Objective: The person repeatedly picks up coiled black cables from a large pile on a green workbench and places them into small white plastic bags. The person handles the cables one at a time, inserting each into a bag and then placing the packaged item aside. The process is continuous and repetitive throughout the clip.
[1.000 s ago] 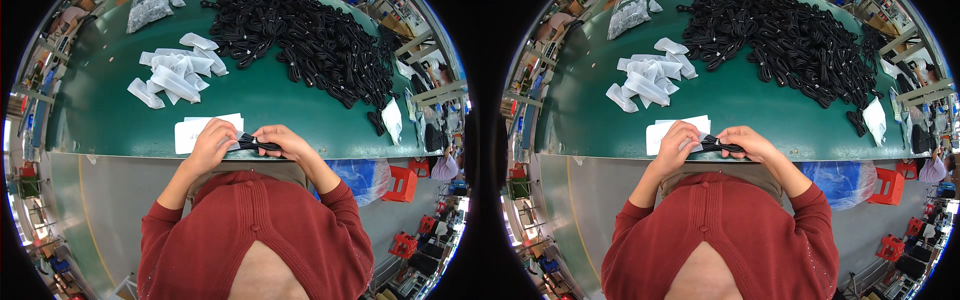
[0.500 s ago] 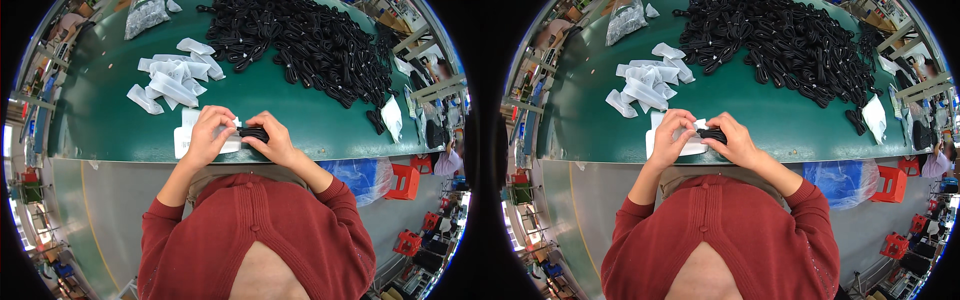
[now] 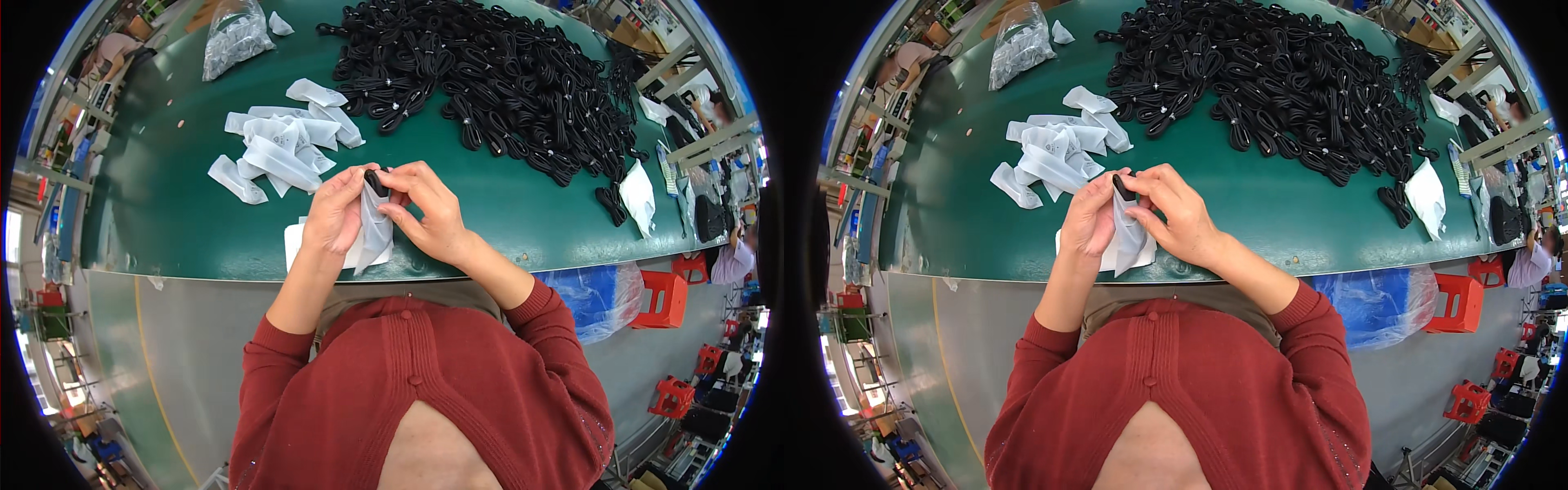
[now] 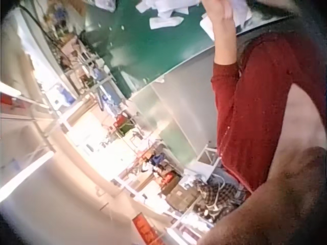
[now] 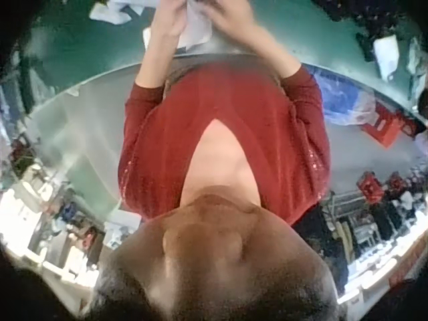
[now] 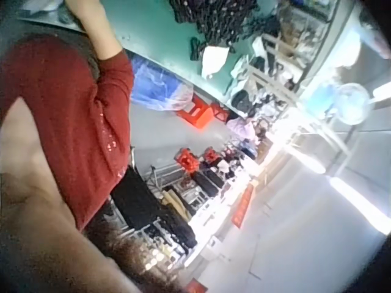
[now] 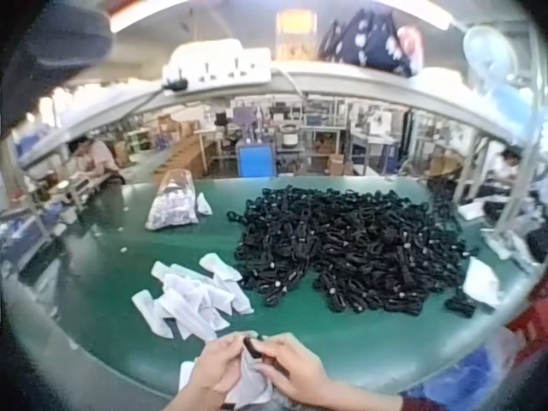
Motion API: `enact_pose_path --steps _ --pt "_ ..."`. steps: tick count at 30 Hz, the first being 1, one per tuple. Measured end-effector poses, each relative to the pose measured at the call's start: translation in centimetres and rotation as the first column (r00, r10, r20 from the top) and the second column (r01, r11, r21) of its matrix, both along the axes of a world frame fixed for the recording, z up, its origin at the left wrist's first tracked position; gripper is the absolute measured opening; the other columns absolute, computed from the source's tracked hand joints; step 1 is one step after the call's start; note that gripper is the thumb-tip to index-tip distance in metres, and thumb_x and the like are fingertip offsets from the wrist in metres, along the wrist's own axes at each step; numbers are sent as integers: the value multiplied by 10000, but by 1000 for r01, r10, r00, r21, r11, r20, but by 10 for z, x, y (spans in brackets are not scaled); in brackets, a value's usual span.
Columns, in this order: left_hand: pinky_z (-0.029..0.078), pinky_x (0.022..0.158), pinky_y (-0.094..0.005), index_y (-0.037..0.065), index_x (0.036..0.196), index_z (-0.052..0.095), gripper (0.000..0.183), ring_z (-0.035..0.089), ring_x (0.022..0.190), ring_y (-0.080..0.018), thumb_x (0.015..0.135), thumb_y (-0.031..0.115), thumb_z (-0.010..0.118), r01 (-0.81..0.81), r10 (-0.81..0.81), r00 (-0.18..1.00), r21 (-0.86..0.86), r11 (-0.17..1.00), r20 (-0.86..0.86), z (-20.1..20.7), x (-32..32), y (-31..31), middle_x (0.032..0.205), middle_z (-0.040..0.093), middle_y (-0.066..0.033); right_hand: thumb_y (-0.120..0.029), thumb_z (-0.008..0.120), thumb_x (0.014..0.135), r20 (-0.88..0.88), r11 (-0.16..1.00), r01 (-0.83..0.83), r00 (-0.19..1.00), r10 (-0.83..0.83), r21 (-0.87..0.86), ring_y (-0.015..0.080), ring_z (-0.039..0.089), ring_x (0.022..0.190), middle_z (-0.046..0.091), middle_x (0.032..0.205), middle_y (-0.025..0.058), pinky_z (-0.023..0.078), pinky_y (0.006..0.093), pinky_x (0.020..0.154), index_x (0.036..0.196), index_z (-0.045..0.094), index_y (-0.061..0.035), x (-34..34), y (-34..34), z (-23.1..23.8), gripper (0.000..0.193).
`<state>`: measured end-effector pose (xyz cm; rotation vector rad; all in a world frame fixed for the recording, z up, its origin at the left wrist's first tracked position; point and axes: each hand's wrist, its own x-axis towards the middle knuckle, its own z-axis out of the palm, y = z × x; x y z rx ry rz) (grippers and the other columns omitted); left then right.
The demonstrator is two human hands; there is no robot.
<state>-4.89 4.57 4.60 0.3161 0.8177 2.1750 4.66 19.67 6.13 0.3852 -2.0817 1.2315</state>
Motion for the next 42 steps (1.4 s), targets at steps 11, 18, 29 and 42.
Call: enact_pose_path --steps 11,18,29,42 --pt "507 956 -352 -15 1107 571 210 609 1081 -214 989 158 585 21 -24 998 52 998 62 -10 8 3 1141 625 -106 108 653 725 -100 969 -33 993 59 244 299 552 767 550 860 120 477 387 651 1019 620 -8 -2 12 5 318" --pt "537 886 -342 49 1284 500 336 593 1061 -179 990 183 592 -70 84 989 121 990 -122 12 29 13 1246 555 -88 111 636 721 -31 945 46 999 -38 323 313 555 775 552 871 125 479 404 651 1018 589 -7 1 15 30 324" --pt "513 929 -358 32 1262 507 365 565 1114 -183 930 62 658 -170 122 840 -43 985 -529 -6 18 9 1341 498 -109 107 636 784 -44 964 139 990 -132 227 326 574 794 552 865 134 479 405 648 923 572 -4 0 16 29 189" --pt "435 984 -344 30 907 537 95 505 1183 -193 895 27 632 -312 140 604 -72 947 -785 24 12 16 1367 484 -140 150 597 771 -93 996 42 995 -35 80 328 573 813 557 871 151 475 388 680 903 546 5 -7 24 29 203"
